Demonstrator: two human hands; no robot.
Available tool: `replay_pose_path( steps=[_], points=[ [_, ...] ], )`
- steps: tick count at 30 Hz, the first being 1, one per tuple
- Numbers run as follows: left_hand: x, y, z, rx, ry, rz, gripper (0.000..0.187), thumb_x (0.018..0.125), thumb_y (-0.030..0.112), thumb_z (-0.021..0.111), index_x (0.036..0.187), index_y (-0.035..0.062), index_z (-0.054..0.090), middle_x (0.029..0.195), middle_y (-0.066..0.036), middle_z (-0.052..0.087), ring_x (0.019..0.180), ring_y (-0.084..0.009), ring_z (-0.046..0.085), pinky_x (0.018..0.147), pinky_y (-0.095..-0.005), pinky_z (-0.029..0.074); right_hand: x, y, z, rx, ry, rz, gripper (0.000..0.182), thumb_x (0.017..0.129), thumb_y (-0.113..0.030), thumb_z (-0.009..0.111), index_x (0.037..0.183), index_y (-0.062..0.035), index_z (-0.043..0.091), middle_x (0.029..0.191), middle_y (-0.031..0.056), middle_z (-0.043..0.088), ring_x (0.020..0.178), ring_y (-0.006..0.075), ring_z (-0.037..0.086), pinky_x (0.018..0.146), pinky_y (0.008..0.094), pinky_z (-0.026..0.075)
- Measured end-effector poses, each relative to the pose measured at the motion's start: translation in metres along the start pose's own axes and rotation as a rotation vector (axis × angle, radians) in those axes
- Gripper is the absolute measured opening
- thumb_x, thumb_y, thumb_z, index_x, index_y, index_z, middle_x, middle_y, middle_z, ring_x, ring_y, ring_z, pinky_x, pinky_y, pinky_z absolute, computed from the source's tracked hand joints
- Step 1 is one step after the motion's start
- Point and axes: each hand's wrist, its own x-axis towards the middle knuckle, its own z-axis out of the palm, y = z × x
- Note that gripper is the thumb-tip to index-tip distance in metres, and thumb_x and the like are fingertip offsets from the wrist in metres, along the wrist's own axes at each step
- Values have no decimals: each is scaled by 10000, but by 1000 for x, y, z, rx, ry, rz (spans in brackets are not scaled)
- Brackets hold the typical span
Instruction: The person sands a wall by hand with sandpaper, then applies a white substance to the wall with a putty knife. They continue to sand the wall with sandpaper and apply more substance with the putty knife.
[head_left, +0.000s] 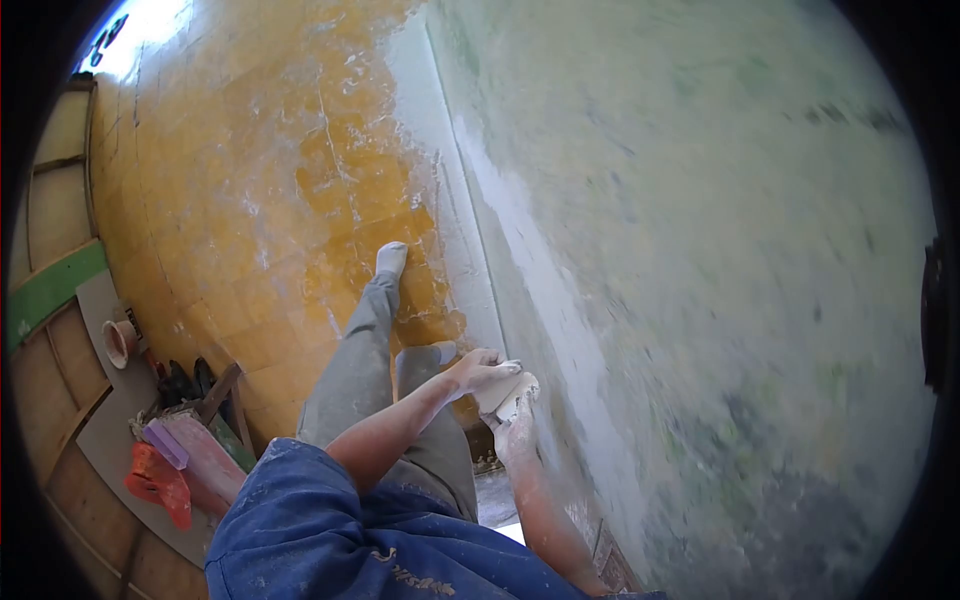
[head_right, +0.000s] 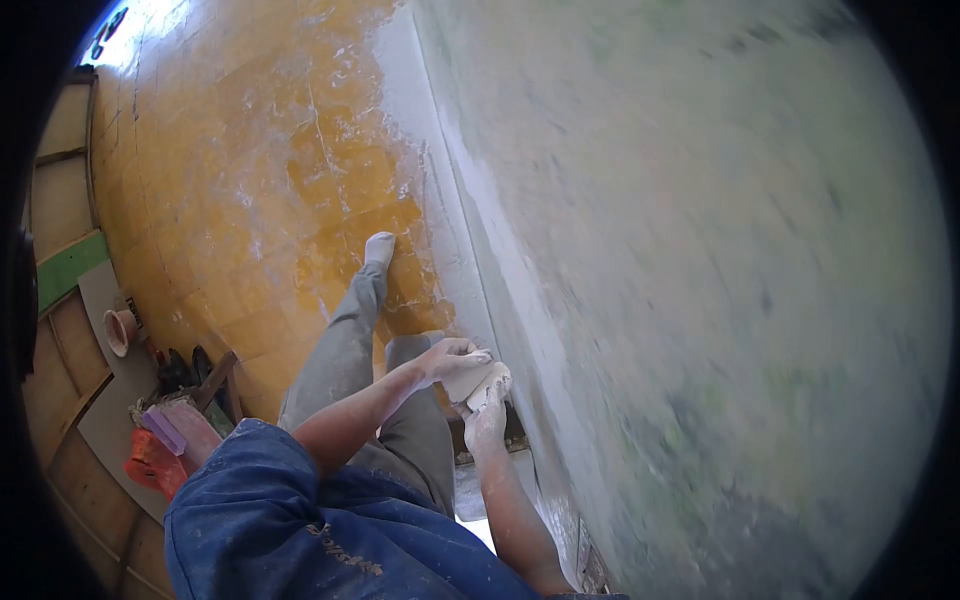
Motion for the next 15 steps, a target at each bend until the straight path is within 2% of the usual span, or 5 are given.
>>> replay_pose_path(
  steps=[4, 10, 12, 14, 15],
  points=[
    [24, 33, -33, -36, 10, 4, 267, 853, 280, 653, 996, 58, 611, 845, -32, 634, 719, -121, 605, 637, -262, 489, 16, -6, 36, -3, 105, 29, 538, 954, -465, 375, 1395, -175, 269, 1352, 105, 422, 1132, 262, 496, 817, 419, 474],
    [78, 92, -87, -291, 135, 22, 263, 897, 285, 593, 1029, 58, 599, 828, -67, 639, 628, -146, 618, 520, -305, 509, 28, -4, 39, -157, 82, 66, 548, 954, -460, 375, 1397, -157, 268, 1328, 118, 464, 1109, 279, 519, 829, 414, 465],
    [116, 92, -108, -216, 255, 131, 285, 902, 283, 584, 1085, 64, 595, 831, -65, 640, 659, -139, 624, 547, -300, 517, 30, -2, 37, -163, 113, 77, 546, 953, -455, 381, 1397, -156, 271, 1324, 117, 471, 1104, 286, 525, 833, 419, 461],
    [151, 99, -112, -200, 483, 232, 309, 921, 290, 548, 1024, 5, 610, 865, -79, 656, 807, -126, 622, 712, -274, 501, 30, 2, 31, -172, 140, 88, 545, 953, -449, 387, 1397, -156, 273, 1321, 116, 479, 1100, 293, 531, 838, 425, 457],
    [170, 99, -114, -209, 481, 225, 309, 921, 290, 548, 1024, 5, 610, 865, -79, 656, 807, -126, 622, 712, -274, 501, 30, 5, 30, -193, 161, 97, 544, 952, -448, 389, 1396, -154, 276, 1321, 117, 481, 1100, 297, 531, 841, 431, 453]
  ],
)
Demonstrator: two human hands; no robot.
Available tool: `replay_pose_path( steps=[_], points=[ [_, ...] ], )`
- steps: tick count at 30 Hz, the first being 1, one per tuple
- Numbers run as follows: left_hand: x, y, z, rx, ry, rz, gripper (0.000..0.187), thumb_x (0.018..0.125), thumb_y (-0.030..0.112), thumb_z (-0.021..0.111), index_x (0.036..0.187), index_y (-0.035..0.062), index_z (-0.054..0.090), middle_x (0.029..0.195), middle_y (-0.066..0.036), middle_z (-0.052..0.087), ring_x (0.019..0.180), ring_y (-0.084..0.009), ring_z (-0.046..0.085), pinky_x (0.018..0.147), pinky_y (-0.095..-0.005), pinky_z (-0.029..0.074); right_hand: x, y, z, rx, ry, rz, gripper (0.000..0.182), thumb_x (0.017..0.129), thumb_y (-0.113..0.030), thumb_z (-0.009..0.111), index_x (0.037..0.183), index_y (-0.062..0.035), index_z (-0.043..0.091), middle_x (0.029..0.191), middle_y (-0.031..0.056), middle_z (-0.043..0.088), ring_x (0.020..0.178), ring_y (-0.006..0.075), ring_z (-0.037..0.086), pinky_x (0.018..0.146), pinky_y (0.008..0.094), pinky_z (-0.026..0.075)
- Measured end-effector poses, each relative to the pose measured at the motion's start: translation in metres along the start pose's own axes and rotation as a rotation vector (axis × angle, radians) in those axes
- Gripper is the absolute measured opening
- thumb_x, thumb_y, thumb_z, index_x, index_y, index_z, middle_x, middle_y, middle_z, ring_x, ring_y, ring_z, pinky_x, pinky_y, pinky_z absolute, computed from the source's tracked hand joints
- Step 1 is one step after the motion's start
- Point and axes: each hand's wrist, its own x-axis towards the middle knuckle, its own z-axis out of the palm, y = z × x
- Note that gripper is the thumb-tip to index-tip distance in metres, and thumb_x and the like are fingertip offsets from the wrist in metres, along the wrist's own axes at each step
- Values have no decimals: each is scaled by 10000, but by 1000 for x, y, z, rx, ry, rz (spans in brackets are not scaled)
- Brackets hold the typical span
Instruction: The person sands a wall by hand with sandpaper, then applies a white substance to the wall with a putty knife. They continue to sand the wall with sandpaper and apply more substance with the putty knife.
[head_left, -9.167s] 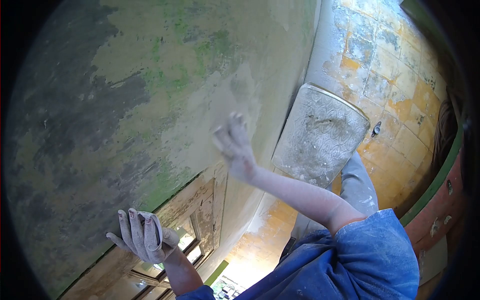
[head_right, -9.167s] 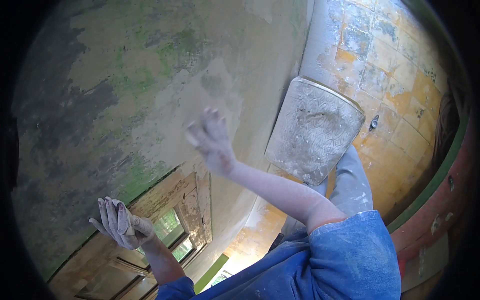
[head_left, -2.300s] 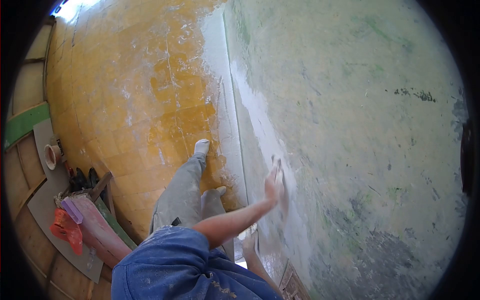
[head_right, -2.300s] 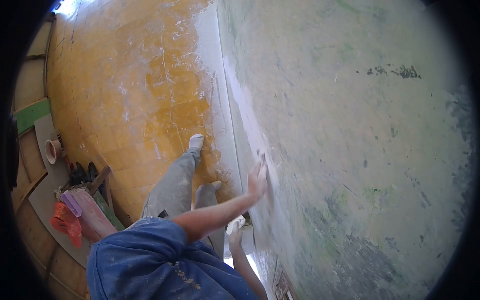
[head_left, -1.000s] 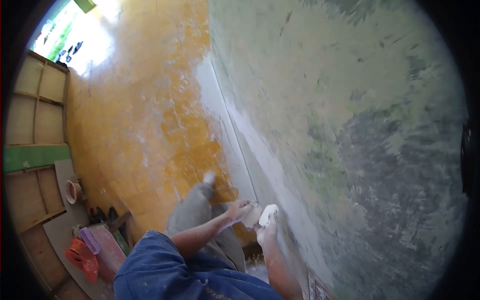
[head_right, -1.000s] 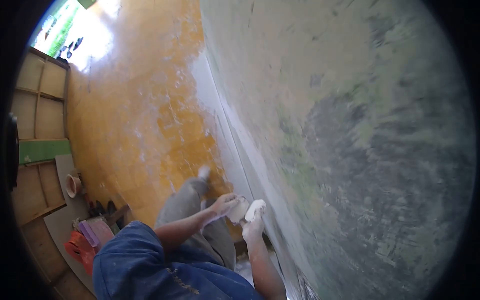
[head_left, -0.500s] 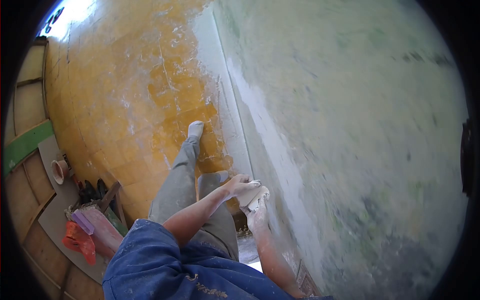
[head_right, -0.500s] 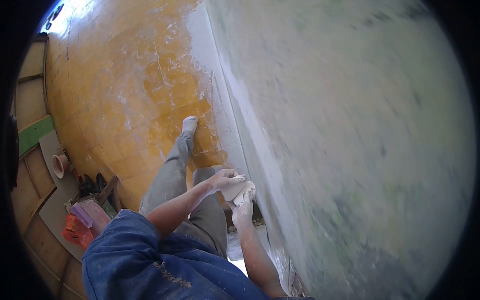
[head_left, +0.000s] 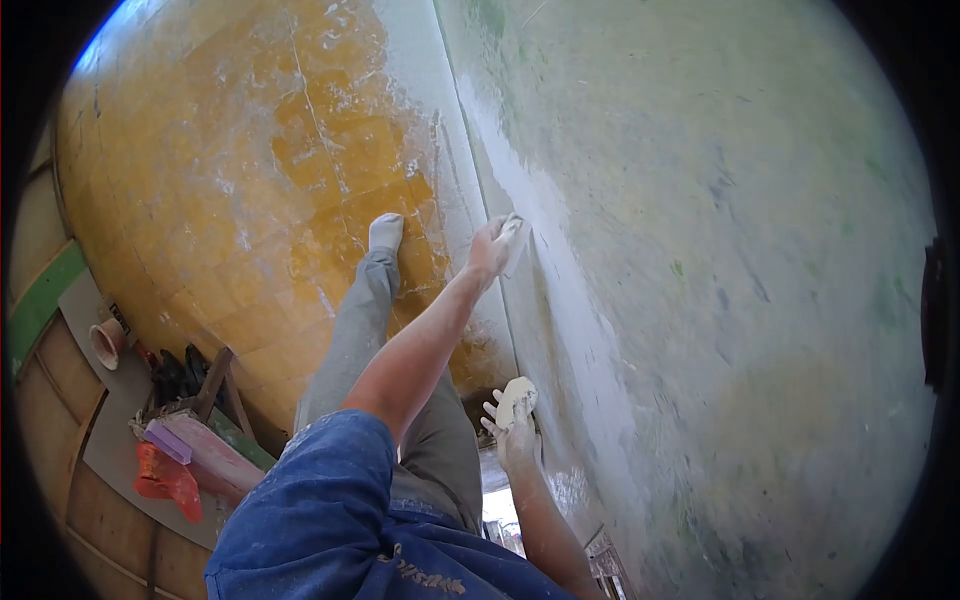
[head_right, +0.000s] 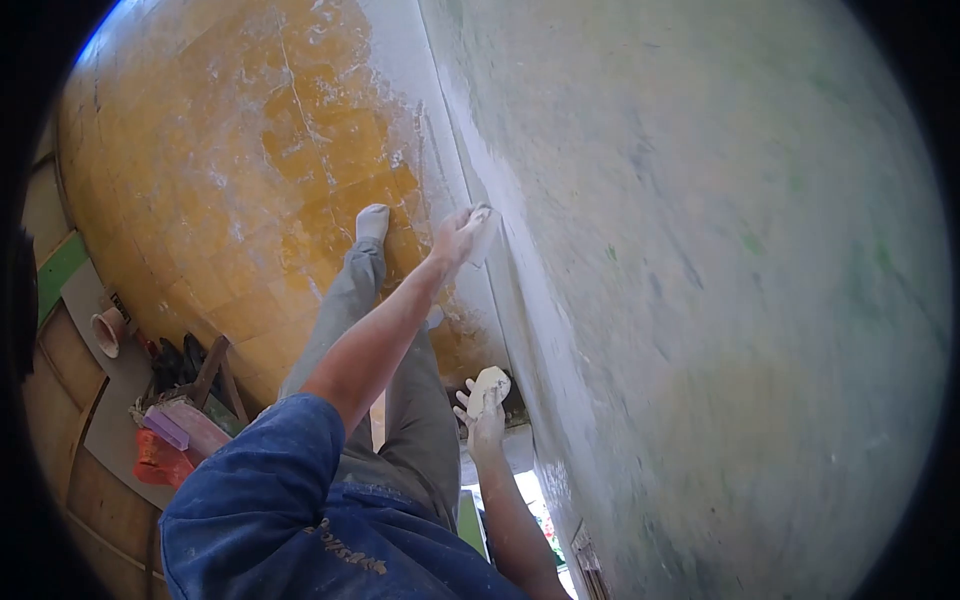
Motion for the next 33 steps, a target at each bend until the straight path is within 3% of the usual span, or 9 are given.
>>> replay_pose_path(
  steps=[2, 5, 9, 13, 18, 23, 26, 29, 33],
  points=[
    [24, -11, 12, 10, 171, 297, 320, 921, 260, 546, 1064, -22, 598, 927, -97, 666, 899, -137, 610, 810, -254, 466, 1, 6, -3, -22, 28, 15, 544, 952, -447, 390, 1395, -153, 279, 1321, 117, 483, 1101, 301, 532, 845, 436, 449],
    [5, -2, 32, 25, 406, 372, 322, 922, 228, 539, 1093, -40, 586, 997, -130, 662, 937, -164, 606, 844, -265, 457, 3, 20, -10, -35, 54, 58, 545, 956, -449, 376, 1401, -152, 274, 1327, 115, 478, 1107, 305, 532, 846, 443, 440],
    [15, 6, 63, -7, 576, 297, 295, 935, 172, 490, 1109, -49, 580, 1047, -179, 642, 992, -243, 601, 888, -314, 442, 3, 32, -5, -93, 64, 98, 549, 963, -446, 355, 1406, -135, 267, 1330, 123, 473, 1118, 300, 528, 849, 434, 434],
    [9, 27, 90, -43, 652, 277, 333, 955, 134, 432, 1216, -53, 518, 1167, -167, 599, 1081, -215, 563, 945, -286, 414, 4, 39, -8, -46, 41, 80, 514, 984, -407, 321, 1403, -112, 270, 1331, 106, 460, 1164, 267, 495, 925, 409, 411],
    [-42, 26, 107, -110, 595, 351, 325, 949, 104, 418, 1217, -47, 524, 1191, -183, 583, 1113, -242, 545, 972, -302, 393, 5, 34, 4, 81, 22, 78, 501, 993, -340, 355, 1408, -74, 265, 1396, 75, 376, 1285, 210, 368, 1043, 327, 333],
    [6, 32, 81, 30, 568, 315, 353, 967, 144, 402, 1245, -52, 498, 1236, -172, 558, 1151, -218, 520, 994, -285, 376, 10, 40, -13, -137, 65, 107, 508, 984, -379, 354, 1371, -53, 312, 1313, 115, 466, 1168, 257, 499, 895, 461, 461],
    [14, 36, 79, -187, 504, 277, 342, 949, 108, 412, 1223, -73, 506, 1257, -196, 538, 1203, -270, 486, 1033, -315, 343, 11, 45, -22, -173, 92, 102, 536, 967, -438, 364, 1387, -108, 317, 1307, 105, 499, 1071, 251, 563, 802, 374, 463],
    [-26, 34, 92, -79, 490, 347, 363, 960, 117, 390, 1263, -64, 474, 1287, -186, 514, 1221, -248, 466, 1046, -304, 326, 17, 53, -28, -84, 22, 55, 518, 978, -402, 364, 1365, -59, 324, 1293, 90, 482, 1153, 223, 501, 886, 441, 456],
    [-13, 37, 84, -66, 484, 375, 379, 965, 132, 381, 1283, -63, 451, 1321, -181, 482, 1252, -251, 432, 1063, -308, 307, 12, 43, -11, -134, 75, 42, 537, 967, -427, 384, 1363, -68, 331, 1293, 84, 485, 1151, 206, 502, 870, 422, 457]
  ],
)
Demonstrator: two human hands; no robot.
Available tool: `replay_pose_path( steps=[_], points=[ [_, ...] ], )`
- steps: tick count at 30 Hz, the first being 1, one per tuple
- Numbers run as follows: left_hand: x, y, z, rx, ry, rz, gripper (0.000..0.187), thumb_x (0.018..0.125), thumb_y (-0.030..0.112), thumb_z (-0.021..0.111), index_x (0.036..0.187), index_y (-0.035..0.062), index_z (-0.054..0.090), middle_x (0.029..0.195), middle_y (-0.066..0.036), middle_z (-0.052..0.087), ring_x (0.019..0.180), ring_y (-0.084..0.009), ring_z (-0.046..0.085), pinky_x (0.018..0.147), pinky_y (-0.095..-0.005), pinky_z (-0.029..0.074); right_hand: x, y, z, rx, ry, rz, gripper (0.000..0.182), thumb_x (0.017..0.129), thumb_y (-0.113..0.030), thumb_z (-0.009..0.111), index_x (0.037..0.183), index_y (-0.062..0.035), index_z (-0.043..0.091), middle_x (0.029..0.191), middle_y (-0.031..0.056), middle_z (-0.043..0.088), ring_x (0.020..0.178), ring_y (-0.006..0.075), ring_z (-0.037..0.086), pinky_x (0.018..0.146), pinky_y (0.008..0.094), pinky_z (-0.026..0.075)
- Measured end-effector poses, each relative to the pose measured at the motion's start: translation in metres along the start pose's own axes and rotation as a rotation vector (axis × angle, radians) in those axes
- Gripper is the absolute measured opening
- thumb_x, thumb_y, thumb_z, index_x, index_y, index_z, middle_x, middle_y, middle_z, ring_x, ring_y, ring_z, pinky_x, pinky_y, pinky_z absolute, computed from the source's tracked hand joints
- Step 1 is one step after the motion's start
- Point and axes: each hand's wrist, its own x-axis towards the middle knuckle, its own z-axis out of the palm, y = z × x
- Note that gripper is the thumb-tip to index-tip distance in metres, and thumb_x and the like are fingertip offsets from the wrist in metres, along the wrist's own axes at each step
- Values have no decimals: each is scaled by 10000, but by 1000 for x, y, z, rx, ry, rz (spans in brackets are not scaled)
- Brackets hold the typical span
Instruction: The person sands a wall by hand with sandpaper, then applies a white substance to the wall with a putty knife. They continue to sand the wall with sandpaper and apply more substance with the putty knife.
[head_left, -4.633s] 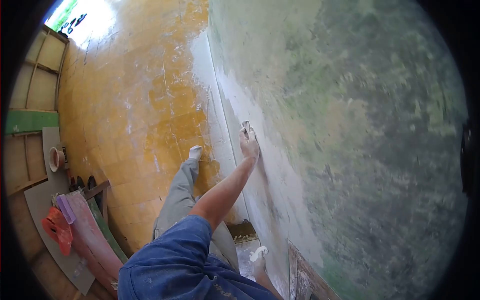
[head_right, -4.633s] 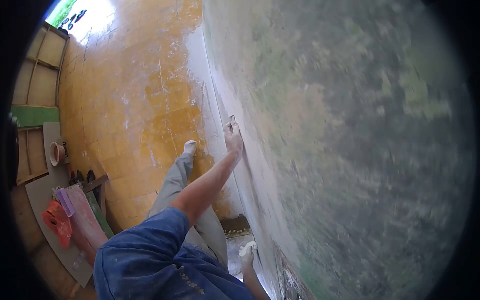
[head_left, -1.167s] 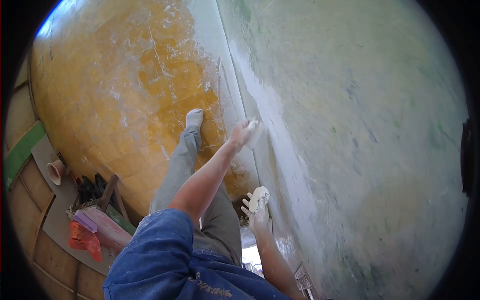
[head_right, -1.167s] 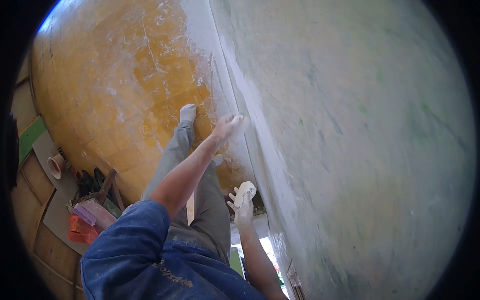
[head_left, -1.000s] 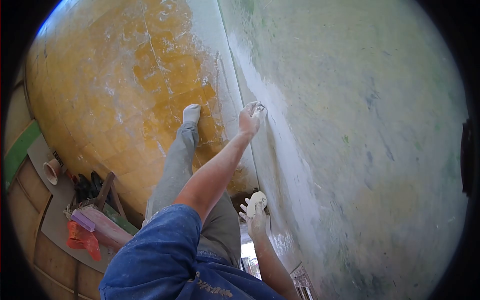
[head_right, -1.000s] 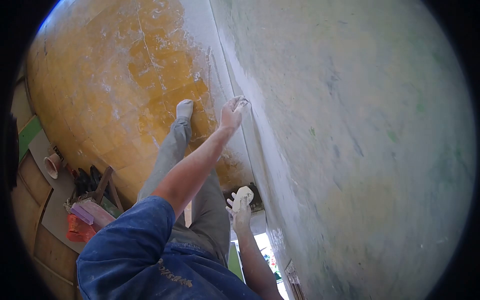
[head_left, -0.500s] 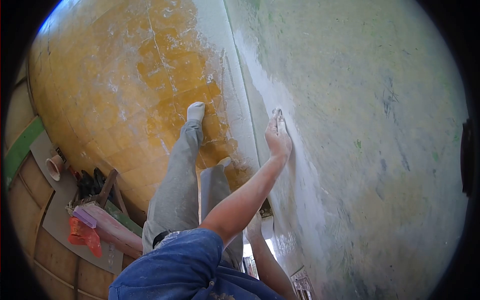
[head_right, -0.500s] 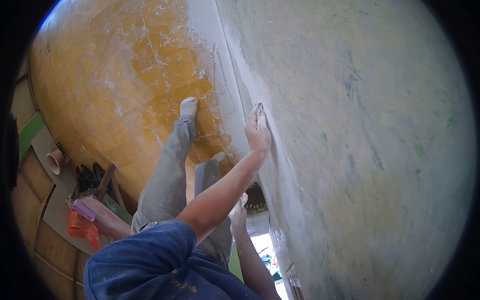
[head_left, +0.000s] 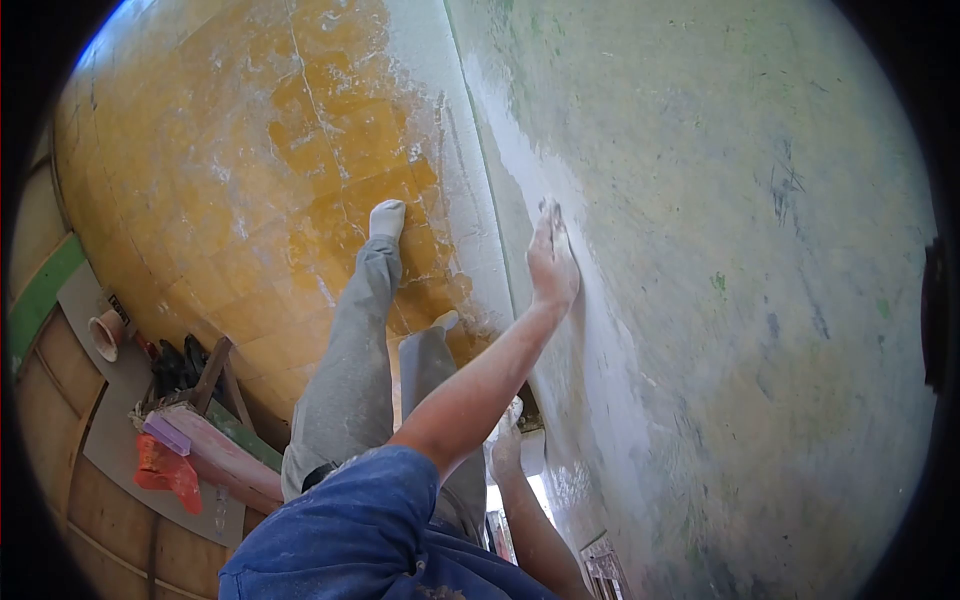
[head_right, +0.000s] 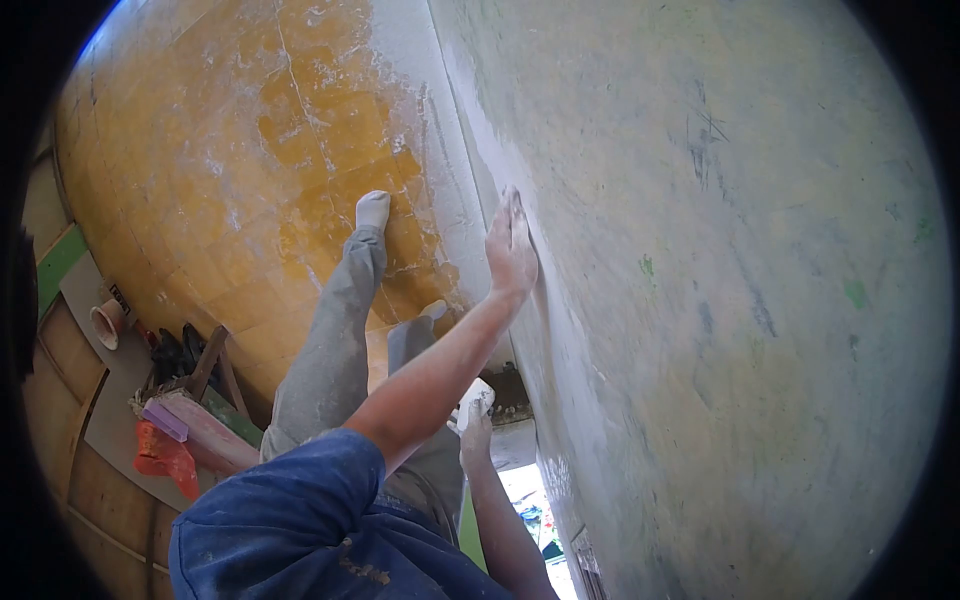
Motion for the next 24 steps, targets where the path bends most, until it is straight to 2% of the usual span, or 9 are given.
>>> replay_pose_path(
  steps=[2, 5, 7, 10, 13, 18, 20, 23, 24],
  points=[
    [14, -4, 4, -17, -4, 4, 388, 967, 141, 377, 1290, -64, 441, 1339, -179, 464, 1270, -255, 411, 1073, -313, 296, -2, -5, 0, -11, 10, 65, 549, 961, -436, 395, 1366, -70, 331, 1295, 93, 484, 1142, 205, 509, 857, 410, 459],
    [34, -13, 6, -67, -22, -57, 394, 969, 147, 372, 1305, -52, 429, 1357, -179, 444, 1289, -258, 388, 1083, -314, 282, 1, -8, 0, -10, -10, 24, 548, 962, -433, 393, 1364, -65, 331, 1295, 100, 485, 1134, 209, 517, 852, 419, 461],
    [25, 2, 4, -112, -33, -103, 396, 971, 148, 369, 1316, -40, 423, 1366, -179, 433, 1299, -259, 375, 1088, -313, 273, 6, -7, -1, 8, -31, 23, 521, 975, -405, 374, 1368, -68, 328, 1301, 104, 479, 1131, 220, 520, 887, 402, 450],
    [-27, 7, -5, -17, -51, -11, 390, 971, 149, 371, 1311, -33, 433, 1346, -173, 454, 1264, -251, 404, 1069, -307, 293, 8, -5, 2, 85, -54, 15, 488, 987, -370, 357, 1372, -71, 329, 1293, 100, 482, 1134, 227, 519, 934, 370, 430],
    [-44, 10, -5, -10, -43, -65, 383, 972, 149, 372, 1305, -26, 443, 1326, -167, 475, 1229, -243, 432, 1050, -301, 313, 6, -6, 6, 74, -29, -15, 460, 997, -337, 343, 1373, -73, 333, 1284, 96, 490, 1136, 228, 518, 976, 340, 402],
    [21, -12, 8, -1, 41, -143, 372, 973, 150, 375, 1297, -14, 459, 1292, -157, 510, 1171, -229, 479, 1018, -290, 346, 4, -17, -4, -54, 5, 34, 543, 970, -419, 376, 1389, -82, 304, 1292, 116, 495, 1096, 276, 545, 877, 416, 452],
    [50, -25, 11, -26, 51, -190, 369, 974, 150, 376, 1293, -10, 466, 1279, -153, 524, 1148, -224, 498, 1006, -286, 359, 6, -17, -9, -53, 3, 7, 555, 964, -434, 378, 1391, -89, 301, 1298, 124, 494, 1085, 285, 551, 850, 419, 458],
    [51, -25, 8, -92, 63, -194, 363, 970, 135, 377, 1294, -4, 467, 1264, -152, 536, 1125, -222, 513, 996, -286, 369, 11, -15, -16, -43, -10, -22, 558, 959, -446, 374, 1396, -107, 298, 1311, 144, 492, 1071, 297, 559, 823, 416, 460],
    [32, -23, 4, -32, 27, -140, 373, 969, 130, 373, 1306, -10, 450, 1291, -154, 514, 1156, -228, 495, 1016, -289, 353, 13, -13, -18, -54, -13, -8, 562, 963, -451, 361, 1400, -104, 297, 1308, 131, 492, 1084, 277, 548, 842, 411, 454]
  ],
)
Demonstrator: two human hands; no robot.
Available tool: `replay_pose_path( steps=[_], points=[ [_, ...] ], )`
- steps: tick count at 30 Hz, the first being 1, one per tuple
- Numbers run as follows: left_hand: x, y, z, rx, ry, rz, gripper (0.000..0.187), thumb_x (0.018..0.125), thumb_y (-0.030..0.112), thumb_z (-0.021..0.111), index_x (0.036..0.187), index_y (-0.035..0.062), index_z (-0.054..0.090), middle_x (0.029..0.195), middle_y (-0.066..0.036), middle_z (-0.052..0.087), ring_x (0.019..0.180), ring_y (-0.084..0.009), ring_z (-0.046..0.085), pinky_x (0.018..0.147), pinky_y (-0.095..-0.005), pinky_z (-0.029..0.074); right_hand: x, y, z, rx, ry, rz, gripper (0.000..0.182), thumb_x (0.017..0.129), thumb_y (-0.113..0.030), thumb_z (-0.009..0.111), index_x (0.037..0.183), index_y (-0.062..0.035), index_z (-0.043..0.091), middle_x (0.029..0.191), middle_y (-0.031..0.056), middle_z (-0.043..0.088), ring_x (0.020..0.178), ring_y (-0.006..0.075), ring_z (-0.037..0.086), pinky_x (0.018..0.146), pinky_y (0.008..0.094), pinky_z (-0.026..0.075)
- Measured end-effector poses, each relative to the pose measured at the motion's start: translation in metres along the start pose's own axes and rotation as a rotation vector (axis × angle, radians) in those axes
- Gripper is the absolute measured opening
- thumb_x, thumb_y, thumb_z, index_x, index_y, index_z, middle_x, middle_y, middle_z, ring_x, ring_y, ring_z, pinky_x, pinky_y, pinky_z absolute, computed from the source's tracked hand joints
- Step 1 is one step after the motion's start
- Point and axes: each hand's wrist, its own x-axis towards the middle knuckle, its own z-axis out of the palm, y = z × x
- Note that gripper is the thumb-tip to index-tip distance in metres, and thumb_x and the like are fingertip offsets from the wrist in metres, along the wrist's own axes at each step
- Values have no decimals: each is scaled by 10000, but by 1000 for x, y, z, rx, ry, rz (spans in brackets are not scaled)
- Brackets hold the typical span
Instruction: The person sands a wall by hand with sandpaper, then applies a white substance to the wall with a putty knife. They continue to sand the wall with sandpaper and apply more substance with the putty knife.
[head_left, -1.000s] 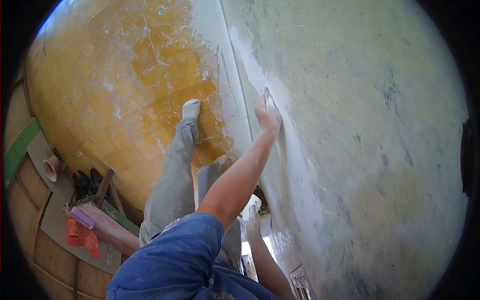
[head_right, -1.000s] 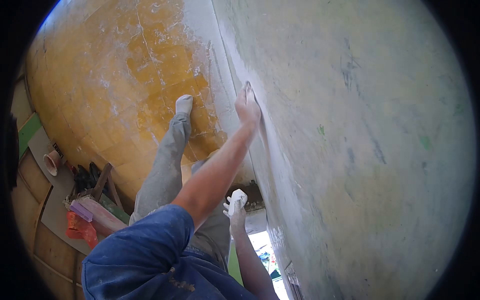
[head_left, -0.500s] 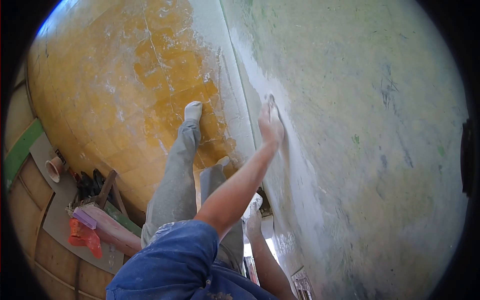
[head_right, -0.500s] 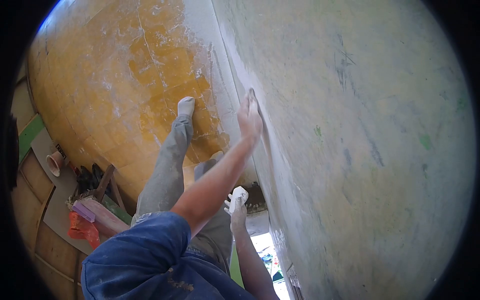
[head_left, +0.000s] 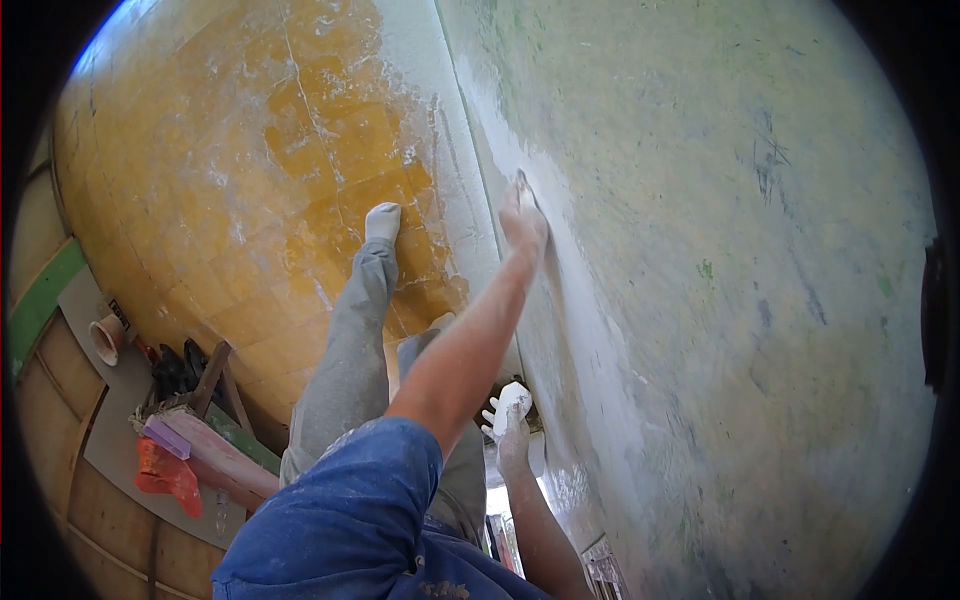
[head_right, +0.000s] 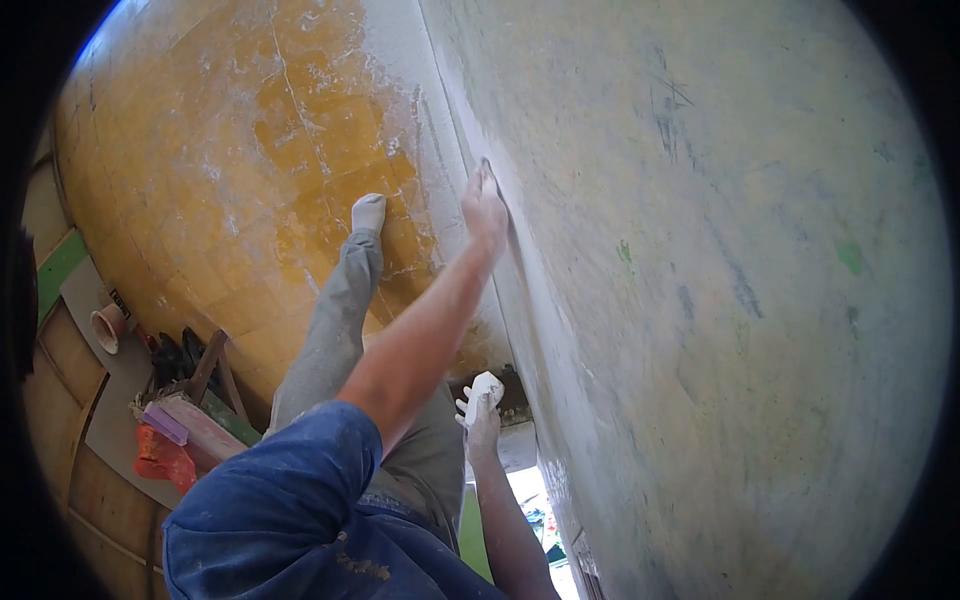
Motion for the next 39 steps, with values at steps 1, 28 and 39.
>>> replay_pose_path(
  steps=[1, 28, 39],
  points=[
    [-23, 1, -4, 62, -33, 53, 382, 968, 126, 369, 1318, -16, 433, 1318, -156, 492, 1188, -233, 478, 1035, -293, 337, 1, 1, 0, -11, -3, 15, 566, 967, -456, 348, 1404, -101, 296, 1305, 118, 493, 1098, 257, 537, 862, 406, 448],
    [-219, 32, -38, 90, -301, 140, 444, 951, 85, 359, 1371, -51, 316, 1439, -188, 313, 1348, -246, 279, 1106, -303, 208, 51, 90, -65, 80, -229, 25, 710, 909, -581, 370, 1449, -164, 175, 1458, 80, 304, 1268, 295, 381, 971, 482, 360],
    [-102, 19, -1, -78, -84, 125, 431, 957, 96, 358, 1355, -69, 333, 1393, -194, 380, 1313, -260, 337, 1107, -311, 226, 21, 36, -18, -9, -48, -87, 534, 979, -431, 339, 1393, -93, 322, 1315, 106, 482, 1106, 232, 540, 837, 395, 464]
  ],
)
